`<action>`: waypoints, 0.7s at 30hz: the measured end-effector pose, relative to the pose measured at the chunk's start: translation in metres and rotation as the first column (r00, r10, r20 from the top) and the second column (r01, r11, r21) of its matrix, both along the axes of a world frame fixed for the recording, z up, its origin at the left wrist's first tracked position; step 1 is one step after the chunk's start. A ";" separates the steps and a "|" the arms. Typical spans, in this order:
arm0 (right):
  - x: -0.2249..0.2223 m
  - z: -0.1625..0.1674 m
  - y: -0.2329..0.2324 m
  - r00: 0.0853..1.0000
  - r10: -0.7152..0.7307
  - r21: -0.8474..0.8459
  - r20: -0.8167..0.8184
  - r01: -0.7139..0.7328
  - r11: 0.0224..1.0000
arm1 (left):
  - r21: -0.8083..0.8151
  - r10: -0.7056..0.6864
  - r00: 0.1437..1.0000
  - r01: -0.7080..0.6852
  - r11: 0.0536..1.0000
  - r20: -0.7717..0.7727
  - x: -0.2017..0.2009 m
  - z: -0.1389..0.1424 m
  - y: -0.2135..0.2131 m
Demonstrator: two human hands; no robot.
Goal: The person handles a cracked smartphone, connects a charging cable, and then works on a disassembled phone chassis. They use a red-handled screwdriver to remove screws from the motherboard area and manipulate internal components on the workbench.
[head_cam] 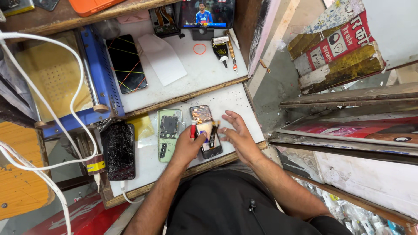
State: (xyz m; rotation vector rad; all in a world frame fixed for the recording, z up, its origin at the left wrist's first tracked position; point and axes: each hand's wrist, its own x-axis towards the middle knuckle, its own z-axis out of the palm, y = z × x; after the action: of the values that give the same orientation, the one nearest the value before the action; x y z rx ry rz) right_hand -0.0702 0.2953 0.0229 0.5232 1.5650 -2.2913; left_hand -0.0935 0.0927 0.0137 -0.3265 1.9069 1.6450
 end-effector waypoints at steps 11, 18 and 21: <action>0.012 0.020 -0.020 0.949 0.192 0.180 -0.250 -0.149 0.972 | 0.237 0.004 0.973 0.052 0.970 -0.232 0.030 0.015 -0.024; 0.015 0.004 -0.033 0.942 0.240 0.129 -0.234 -0.214 0.968 | 0.082 0.010 0.939 0.019 0.996 -0.343 0.027 0.041 -0.028; 0.014 -0.006 -0.036 0.944 0.243 0.142 -0.221 -0.216 0.966 | -0.022 0.017 0.939 -0.026 0.999 -0.343 0.023 0.039 -0.025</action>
State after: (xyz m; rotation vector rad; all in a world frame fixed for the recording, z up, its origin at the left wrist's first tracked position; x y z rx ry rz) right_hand -0.0562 0.2594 0.0174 0.0851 1.7734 -2.1560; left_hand -0.0707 0.0678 0.0527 -0.0713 2.1854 1.7854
